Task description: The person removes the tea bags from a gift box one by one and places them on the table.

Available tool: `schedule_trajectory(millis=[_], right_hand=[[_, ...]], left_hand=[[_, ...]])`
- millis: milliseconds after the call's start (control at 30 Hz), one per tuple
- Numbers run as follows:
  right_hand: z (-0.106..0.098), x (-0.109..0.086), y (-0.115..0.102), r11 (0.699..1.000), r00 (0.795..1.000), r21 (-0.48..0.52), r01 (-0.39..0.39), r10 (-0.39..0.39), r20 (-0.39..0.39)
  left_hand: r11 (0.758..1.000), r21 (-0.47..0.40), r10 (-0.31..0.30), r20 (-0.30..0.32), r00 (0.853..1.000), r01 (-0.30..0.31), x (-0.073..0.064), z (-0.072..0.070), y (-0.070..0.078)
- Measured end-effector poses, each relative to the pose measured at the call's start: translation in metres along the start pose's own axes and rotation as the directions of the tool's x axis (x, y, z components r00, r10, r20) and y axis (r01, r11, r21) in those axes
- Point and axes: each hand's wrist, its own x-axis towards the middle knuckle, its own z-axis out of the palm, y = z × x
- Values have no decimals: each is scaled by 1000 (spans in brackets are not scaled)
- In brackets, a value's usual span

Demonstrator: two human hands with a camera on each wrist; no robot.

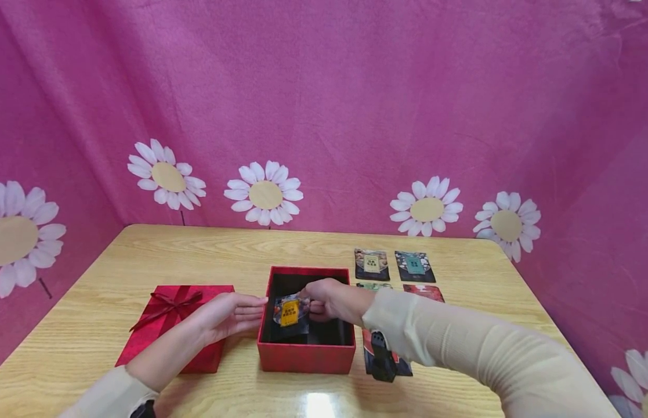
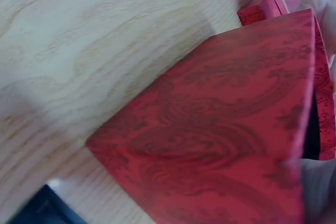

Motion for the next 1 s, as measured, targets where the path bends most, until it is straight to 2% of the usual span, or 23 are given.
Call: schedule_trajectory(millis=[233,500,700,1000], right_hand=[[10,-5,-10,996,997,-60,61,-58,46],[29,-4,-8,992,991,-57,115,-111,77],[33,-2,-3,980,987,-119,159,-158,13],[18,-6,-4,952,974,-222,211,-224,-36]], left_hand=[[1000,2,1,-9,1000,-1,0,1,1],[1000,-4,17,11,1000,-17,-1,0,0],[999,-12,47,40,998,-47,1,0,-3],[999,-17,34,6,999,-34,2,0,-3]])
